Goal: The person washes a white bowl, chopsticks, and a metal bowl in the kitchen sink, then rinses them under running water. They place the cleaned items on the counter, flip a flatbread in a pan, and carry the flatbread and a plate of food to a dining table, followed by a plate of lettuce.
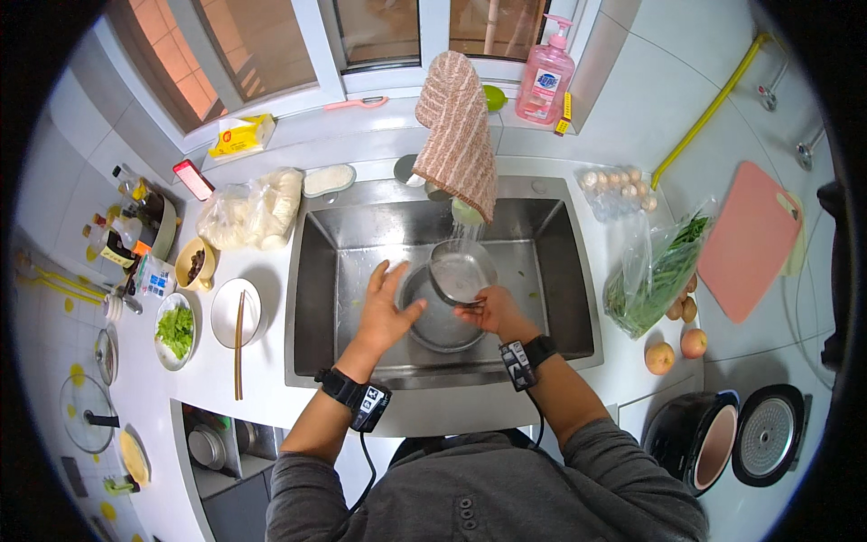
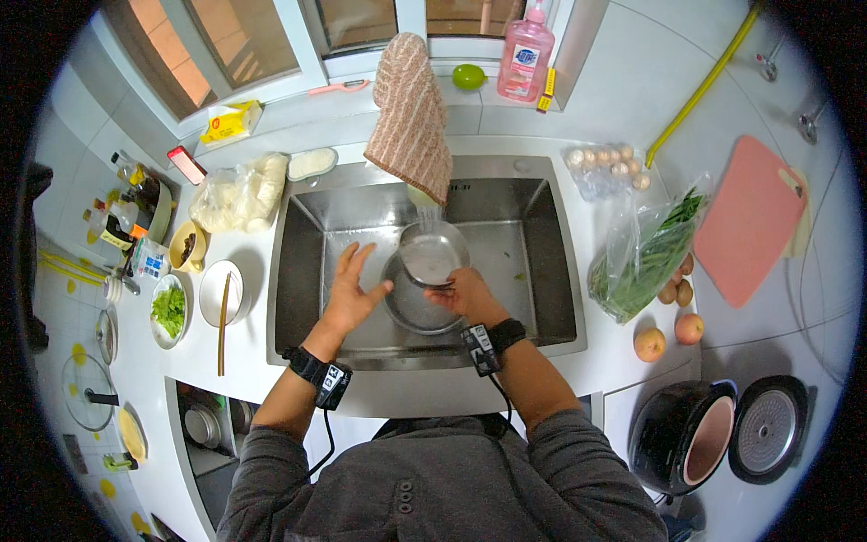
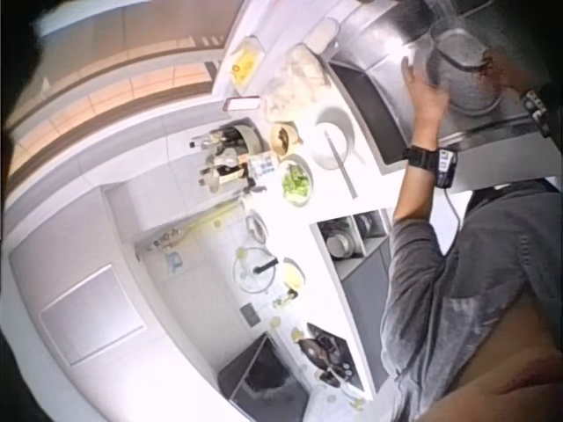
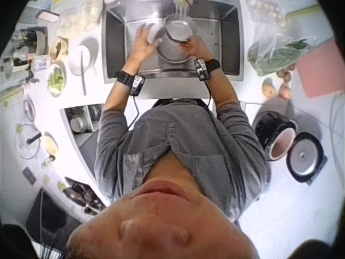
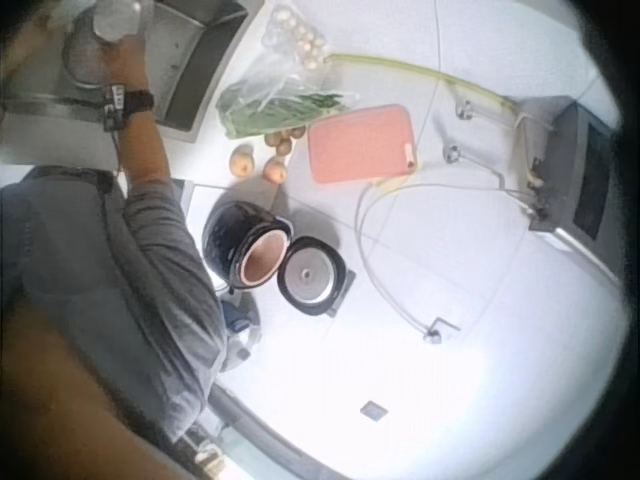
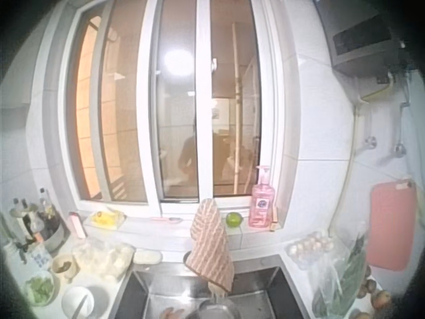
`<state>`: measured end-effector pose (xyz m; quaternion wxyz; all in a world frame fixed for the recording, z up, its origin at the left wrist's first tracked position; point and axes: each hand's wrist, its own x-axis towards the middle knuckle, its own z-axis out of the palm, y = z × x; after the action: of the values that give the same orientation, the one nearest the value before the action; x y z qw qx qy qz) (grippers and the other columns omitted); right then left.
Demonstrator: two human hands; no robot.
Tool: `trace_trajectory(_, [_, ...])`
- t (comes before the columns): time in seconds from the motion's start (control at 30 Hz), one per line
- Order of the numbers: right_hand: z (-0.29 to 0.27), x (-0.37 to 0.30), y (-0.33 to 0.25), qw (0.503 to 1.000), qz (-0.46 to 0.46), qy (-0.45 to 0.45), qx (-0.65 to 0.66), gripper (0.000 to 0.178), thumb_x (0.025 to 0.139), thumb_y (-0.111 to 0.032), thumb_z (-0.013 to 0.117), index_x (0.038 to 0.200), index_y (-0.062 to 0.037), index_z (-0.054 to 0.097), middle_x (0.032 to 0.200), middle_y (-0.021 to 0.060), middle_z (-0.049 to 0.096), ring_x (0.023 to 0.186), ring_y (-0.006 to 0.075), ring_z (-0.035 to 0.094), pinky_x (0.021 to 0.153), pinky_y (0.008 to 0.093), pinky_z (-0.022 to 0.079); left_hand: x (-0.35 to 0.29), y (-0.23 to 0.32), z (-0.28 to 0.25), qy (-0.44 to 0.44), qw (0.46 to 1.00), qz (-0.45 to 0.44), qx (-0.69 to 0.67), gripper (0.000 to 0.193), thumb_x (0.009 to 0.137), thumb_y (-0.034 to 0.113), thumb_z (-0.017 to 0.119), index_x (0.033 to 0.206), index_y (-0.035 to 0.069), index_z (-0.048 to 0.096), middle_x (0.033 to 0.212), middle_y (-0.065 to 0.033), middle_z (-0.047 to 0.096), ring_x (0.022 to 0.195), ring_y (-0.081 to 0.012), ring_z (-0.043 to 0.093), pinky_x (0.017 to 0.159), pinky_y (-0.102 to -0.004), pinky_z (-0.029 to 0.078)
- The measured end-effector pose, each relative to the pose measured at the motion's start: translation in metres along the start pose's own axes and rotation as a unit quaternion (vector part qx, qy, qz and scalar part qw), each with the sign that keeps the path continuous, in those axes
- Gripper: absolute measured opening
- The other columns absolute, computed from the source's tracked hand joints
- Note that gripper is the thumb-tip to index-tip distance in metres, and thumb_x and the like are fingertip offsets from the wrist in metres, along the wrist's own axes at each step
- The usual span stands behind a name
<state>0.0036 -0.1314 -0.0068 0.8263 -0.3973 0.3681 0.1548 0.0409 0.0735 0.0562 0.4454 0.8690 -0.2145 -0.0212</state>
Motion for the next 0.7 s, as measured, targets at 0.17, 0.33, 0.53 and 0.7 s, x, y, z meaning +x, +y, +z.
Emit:
trace_trajectory(0.17, [-0.010, 0.012, -0.021, 0.987, 0.041, -0.110, -0.111, 0.031, 0.078, -0.013, 0.039, 0.099, 0.0091, 0.047, 0.083, 0.0201, 0.058, 0.065, 0.0263, 0.060, 0.052, 0.0314, 0.051, 0.003, 0.009, 0.017, -0.037, 0.973, 0.163, 0.161, 0.055, 0.060, 0.018, 0.073, 0.110, 0.011, 0.052, 0.131, -0.0183, 0.028, 0.122, -0.0393, 0.025, 0.101, -0.0431, 0.020])
trace_trajectory(0.33, [-0.006, 0.012, -0.035, 0.979, 0.002, -0.141, -0.150, 0.029, 0.082, -0.021, 0.044, 0.097, 0.0035, 0.050, 0.079, 0.0127, 0.058, 0.066, 0.0210, 0.059, 0.054, 0.0291, 0.049, 0.020, 0.010, 0.022, -0.126, 0.980, 0.144, 0.056, 0.024, 0.066, 0.018, 0.070, 0.082, 0.004, 0.060, 0.093, -0.0136, 0.056, 0.094, -0.0293, 0.049, 0.080, -0.0372, 0.039])
trace_trajectory(0.53, [0.011, 0.030, -0.052, 0.907, -0.362, -0.025, -0.214, 0.028, 0.089, -0.024, 0.040, 0.100, -0.0013, 0.051, 0.091, 0.0075, 0.055, 0.082, 0.0144, 0.052, 0.070, 0.0266, 0.041, 0.038, 0.017, 0.056, -0.093, 0.926, -0.176, -0.322, 0.027, 0.081, 0.028, 0.059, 0.074, 0.001, 0.057, 0.062, -0.0014, 0.051, 0.051, -0.0103, 0.048, 0.054, -0.0243, 0.043])
trace_trajectory(0.7, [0.023, 0.009, -0.027, 0.515, -0.644, 0.079, -0.559, 0.042, 0.077, -0.014, 0.051, 0.113, 0.0039, 0.044, 0.114, 0.0237, 0.043, 0.108, 0.0392, 0.040, 0.093, 0.0440, 0.031, 0.060, 0.013, 0.075, -0.041, 0.783, -0.286, -0.551, 0.029, 0.088, 0.026, 0.045, 0.086, -0.002, 0.052, 0.078, -0.0076, 0.055, 0.065, -0.0153, 0.054, 0.057, -0.0299, 0.049])
